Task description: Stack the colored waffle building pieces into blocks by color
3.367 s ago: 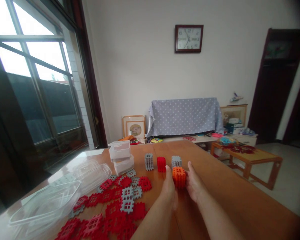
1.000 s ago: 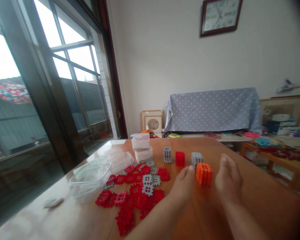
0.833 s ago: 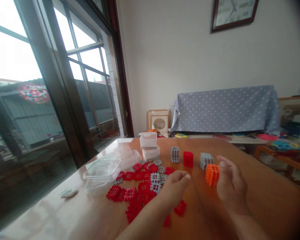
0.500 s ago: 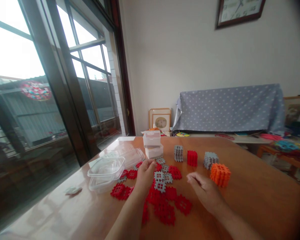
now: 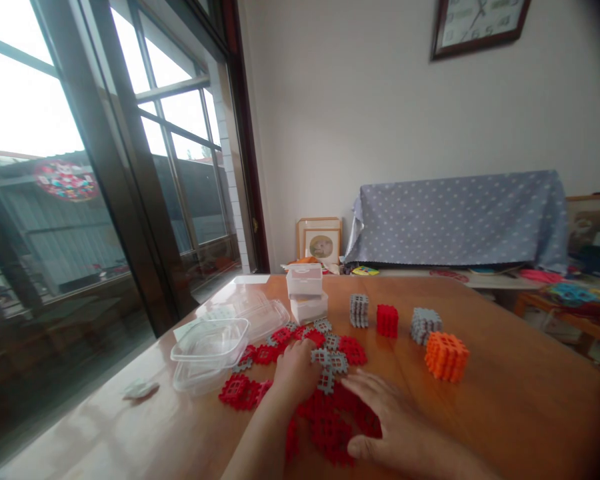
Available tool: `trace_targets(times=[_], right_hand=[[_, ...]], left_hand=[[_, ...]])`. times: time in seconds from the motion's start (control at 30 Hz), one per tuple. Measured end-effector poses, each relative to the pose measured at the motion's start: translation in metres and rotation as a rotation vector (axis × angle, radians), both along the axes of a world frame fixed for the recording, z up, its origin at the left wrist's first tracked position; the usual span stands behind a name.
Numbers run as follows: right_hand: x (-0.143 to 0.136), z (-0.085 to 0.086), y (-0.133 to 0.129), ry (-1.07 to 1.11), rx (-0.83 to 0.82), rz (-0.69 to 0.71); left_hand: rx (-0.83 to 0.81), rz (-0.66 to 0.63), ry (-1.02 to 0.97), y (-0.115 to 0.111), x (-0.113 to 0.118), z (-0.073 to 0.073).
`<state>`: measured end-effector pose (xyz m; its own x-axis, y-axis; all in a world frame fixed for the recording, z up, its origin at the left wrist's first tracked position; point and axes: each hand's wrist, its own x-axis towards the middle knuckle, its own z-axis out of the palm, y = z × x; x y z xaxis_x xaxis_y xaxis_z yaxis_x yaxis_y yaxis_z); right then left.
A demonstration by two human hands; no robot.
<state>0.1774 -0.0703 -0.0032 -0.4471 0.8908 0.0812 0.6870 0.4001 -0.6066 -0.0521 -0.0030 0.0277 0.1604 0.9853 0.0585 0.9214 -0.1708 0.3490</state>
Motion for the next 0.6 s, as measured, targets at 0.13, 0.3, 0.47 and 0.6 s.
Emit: trace_targets(times=[0.13, 0.3, 0.47, 0.6], right_hand=[[-0.001, -0.002, 0.001, -0.024, 0.0, 0.019], [-0.001, -0.011, 0.007, -0.04, 0.035, -0.026], [0.001, -0.011, 0.013, 0.001, 0.113, -0.111], [0.007, -0.01, 0.02, 0.029, 0.174, -0.214]], left_hand=[[0.036, 0.057, -0.019, 0.004, -0.005, 0.0], [0.051, 0.01, -0.023, 0.006, -0.003, -0.006], [0.075, -0.015, -0.013, 0.009, -0.002, -0.012], [0.1, -0.039, -0.058, 0.006, 0.002, -0.009]])
